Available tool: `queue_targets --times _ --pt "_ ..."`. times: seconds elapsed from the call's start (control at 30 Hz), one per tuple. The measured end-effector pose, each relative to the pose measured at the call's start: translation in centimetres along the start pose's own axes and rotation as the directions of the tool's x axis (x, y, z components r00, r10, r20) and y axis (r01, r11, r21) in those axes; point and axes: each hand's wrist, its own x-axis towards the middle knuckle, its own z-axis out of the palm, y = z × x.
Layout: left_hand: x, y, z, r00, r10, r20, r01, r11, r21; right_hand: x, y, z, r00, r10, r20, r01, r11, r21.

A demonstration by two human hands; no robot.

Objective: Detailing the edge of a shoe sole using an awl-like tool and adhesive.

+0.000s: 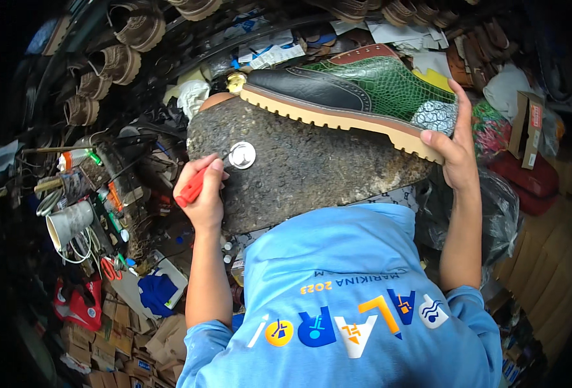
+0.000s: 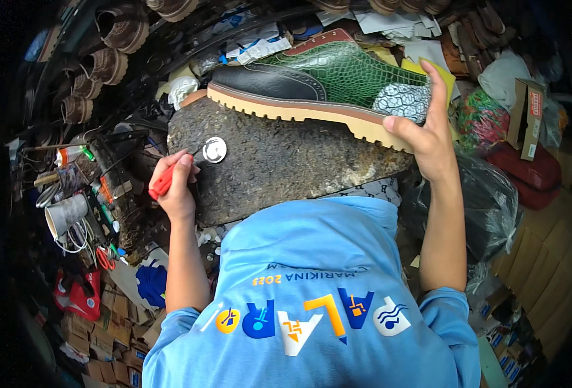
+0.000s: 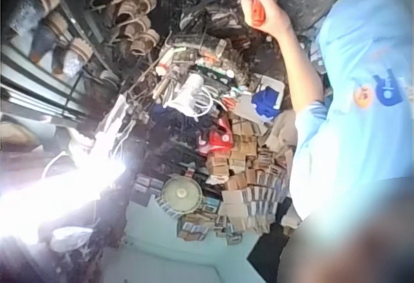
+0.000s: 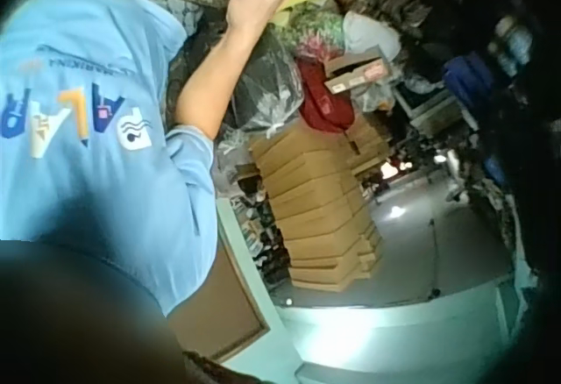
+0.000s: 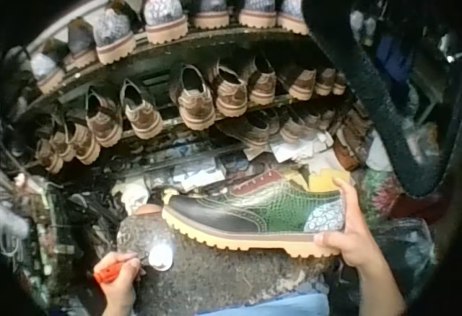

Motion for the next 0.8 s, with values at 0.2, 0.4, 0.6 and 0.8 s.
queue_targets --times 0.2,0.4,0.6,0.8 --pt "0.2 -1.3 -0.2 0.995 0.1 0.029 -0.104 0.977 0.188 0.0 -0.7 0.0 0.997 -0.048 0.063 0.053 0.995 -0.081" --pt "0.5 -0.8 0.0 0.999 0.047 -0.001 -0.047 0.998 0.047 -0.7 -1.0 -0.1 0.983 -0.139 0.119 0.159 0.971 -0.177" --pt "-0.4 6.5 4.6 0.974 0.117 0.194 -0.016 0.89 -0.456 -1.4 -1.3 0.4 0.988 -0.1 0.113 0.128 0.952 -0.278" --pt "-2.0 9.8 13.8 0.892 0.004 0.451 0.305 0.732 -0.61 -2.2 -1.3 0.7 0.986 -0.121 0.117 0.153 0.932 -0.329"
